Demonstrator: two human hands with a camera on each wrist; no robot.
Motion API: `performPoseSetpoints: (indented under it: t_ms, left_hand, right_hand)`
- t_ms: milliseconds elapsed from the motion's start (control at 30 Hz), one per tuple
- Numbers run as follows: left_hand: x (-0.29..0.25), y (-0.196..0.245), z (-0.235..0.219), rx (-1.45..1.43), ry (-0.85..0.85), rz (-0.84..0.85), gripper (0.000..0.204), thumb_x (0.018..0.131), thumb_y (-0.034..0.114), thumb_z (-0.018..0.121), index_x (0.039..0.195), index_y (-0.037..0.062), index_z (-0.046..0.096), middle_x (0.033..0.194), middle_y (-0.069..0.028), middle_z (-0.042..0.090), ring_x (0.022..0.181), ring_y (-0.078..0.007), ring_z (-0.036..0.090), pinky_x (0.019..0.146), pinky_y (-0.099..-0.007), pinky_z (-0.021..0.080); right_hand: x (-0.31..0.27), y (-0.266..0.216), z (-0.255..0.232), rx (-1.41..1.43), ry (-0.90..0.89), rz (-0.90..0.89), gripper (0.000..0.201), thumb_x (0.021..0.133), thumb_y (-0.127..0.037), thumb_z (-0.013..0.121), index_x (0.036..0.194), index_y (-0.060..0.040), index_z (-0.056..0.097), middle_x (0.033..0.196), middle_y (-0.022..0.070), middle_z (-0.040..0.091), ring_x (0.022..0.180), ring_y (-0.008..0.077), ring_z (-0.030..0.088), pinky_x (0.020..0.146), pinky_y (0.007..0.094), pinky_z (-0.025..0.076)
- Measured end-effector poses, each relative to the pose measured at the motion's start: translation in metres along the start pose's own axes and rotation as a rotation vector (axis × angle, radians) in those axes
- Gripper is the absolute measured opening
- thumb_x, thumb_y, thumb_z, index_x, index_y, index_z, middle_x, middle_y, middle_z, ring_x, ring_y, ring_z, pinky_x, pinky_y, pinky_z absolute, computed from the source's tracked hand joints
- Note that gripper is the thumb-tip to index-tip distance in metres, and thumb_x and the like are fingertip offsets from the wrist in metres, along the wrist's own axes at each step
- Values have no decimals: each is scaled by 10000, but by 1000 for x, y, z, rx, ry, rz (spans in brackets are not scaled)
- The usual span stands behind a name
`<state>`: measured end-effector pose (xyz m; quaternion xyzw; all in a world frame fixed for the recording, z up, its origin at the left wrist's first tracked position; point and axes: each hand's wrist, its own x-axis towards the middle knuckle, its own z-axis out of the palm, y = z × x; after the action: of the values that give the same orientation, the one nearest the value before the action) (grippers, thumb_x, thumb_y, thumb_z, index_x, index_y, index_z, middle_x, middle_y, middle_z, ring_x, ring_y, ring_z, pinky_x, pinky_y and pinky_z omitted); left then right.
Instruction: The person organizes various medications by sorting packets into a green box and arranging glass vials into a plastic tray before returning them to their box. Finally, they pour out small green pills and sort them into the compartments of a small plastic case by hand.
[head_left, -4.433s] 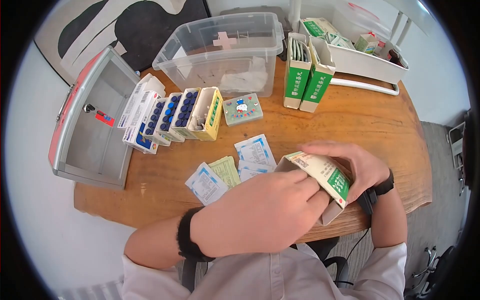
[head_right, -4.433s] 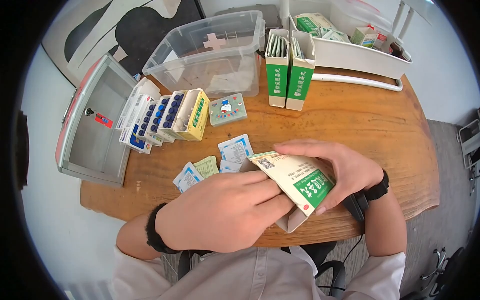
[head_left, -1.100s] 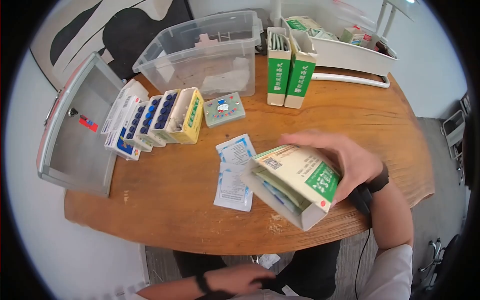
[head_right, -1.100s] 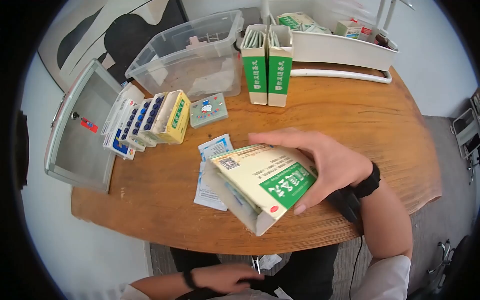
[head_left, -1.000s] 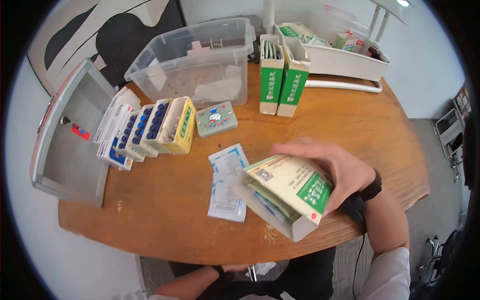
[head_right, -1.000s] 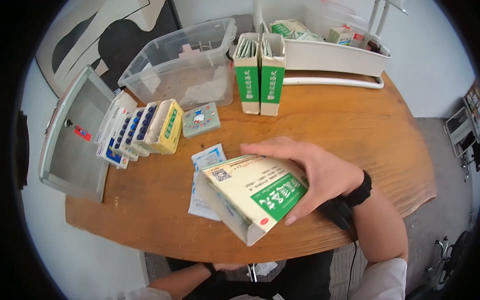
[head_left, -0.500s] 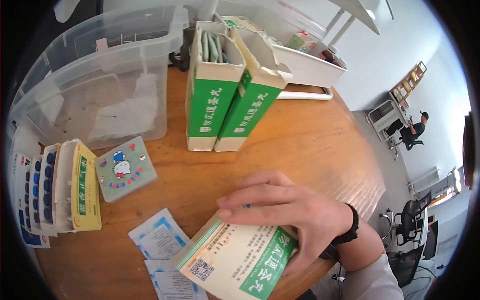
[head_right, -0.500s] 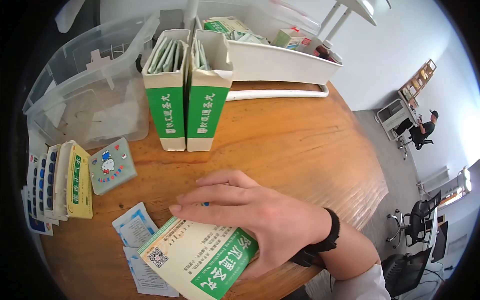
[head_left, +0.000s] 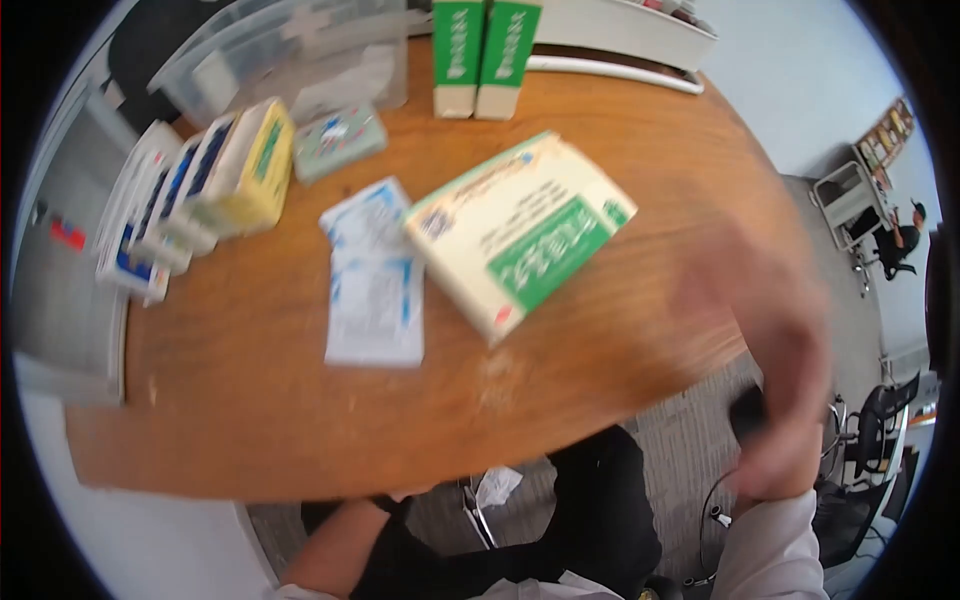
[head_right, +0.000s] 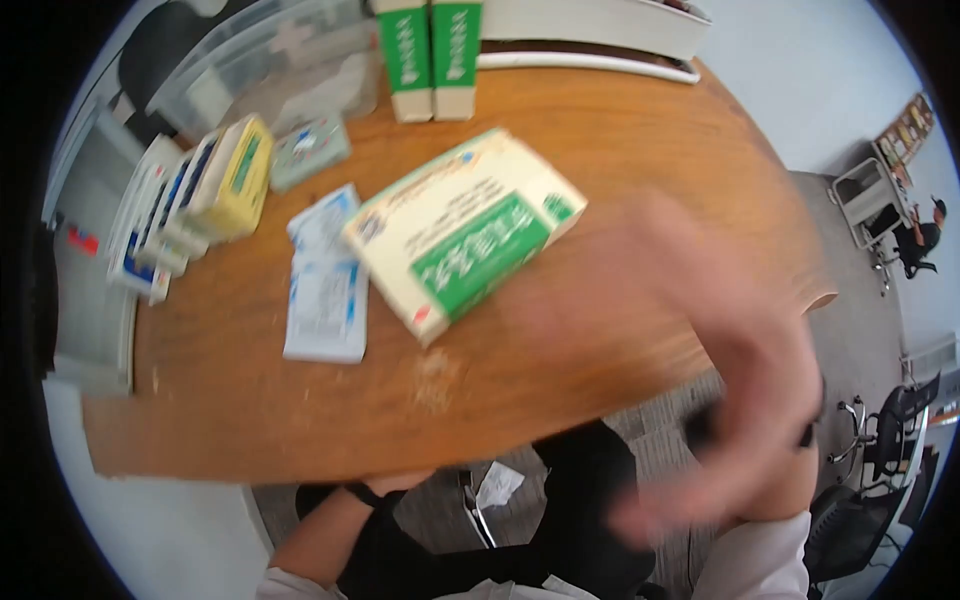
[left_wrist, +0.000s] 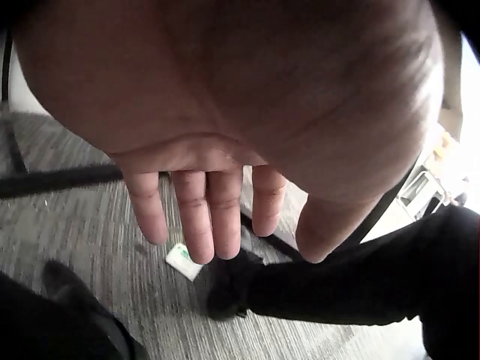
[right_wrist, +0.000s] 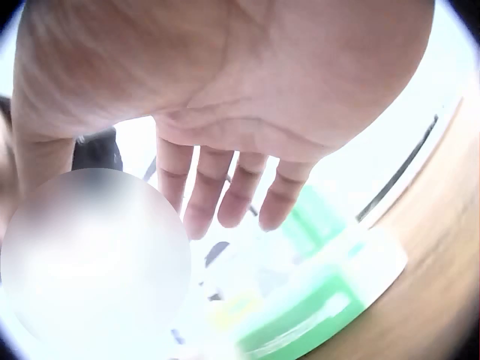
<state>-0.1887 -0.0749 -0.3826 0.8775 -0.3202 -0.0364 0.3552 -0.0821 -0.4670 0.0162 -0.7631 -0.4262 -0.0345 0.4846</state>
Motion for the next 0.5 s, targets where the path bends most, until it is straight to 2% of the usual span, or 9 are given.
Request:
performPoseSetpoints:
  t_ms: [33,67,100,133,200,267,300,367,500]
  left_hand:
    - [-9,13,-27,11,6,-20,475,1005,321,751,1411,80,704,1359,-219,730,1284,-401,669,1112,-502,520]
    - [-17,35,-68,20,-168,-212,511,980,318,780,1419,69,698,1372,-215,725,1302,-427,653,1143,-508,502]
    - [-30,52,-98,24,-335,-404,550,955,315,809,1427,59,692,1385,-211,720,1320,-454,637,1174,-515,484]
    - [-53,62,-115,27,-328,-421,550,955,315,809,1427,59,692,1385,-211,720,1320,-454,637,1174,-515,484]
    - [-94,75,-134,33,-212,-578,505,922,306,831,1361,72,740,1301,-208,753,1291,-445,649,1148,-530,494]
    - [-127,86,-134,122,-185,-530,531,898,303,841,1366,75,737,1306,-195,755,1288,-423,659,1141,-525,499]
    - [-141,87,-135,206,-171,-476,557,873,301,852,1371,78,734,1311,-182,757,1284,-400,669,1134,-519,505]
    - [-150,86,-136,166,-90,-484,548,869,330,854,1352,92,748,1276,-166,772,1283,-379,675,1133,-501,505]
    - [-162,77,-139,242,-255,-479,530,890,356,841,1356,121,748,1308,-149,764,1292,-384,671,1139,-516,503]
  right_hand:
    - [-21,-7,6,327,-175,-7,828,751,-324,1005,1436,38,714,1278,220,768,1081,355,735,984,455,589]
    - [-37,-13,16,652,-349,-9,708,814,-284,985,1395,41,744,1204,203,798,1002,339,754,915,431,615]
    - [-40,-21,33,680,-528,68,550,893,-219,947,1330,67,776,1145,181,815,946,316,762,865,392,623]
    - [-51,-22,61,765,-599,190,608,895,-226,951,1393,54,744,1166,160,807,989,314,758,876,398,622]
    - [-82,-1,119,640,-618,399,593,948,-286,886,1448,-26,703,1226,170,792,1083,319,770,922,407,612]
    - [-98,55,178,362,-719,553,584,972,-367,850,1438,-46,705,1293,183,775,1125,327,762,987,420,601]
    - [-120,103,213,197,-628,482,618,975,-445,830,1454,-77,697,1288,182,779,1149,337,757,1011,428,593]
    - [-123,164,259,-135,-608,579,534,1007,-384,805,1437,-84,706,1261,169,787,1136,334,750,1008,425,588]
    - [-84,236,284,-140,-559,462,529,1009,-382,803,1435,-84,707,1259,168,787,1134,333,750,1007,425,588]
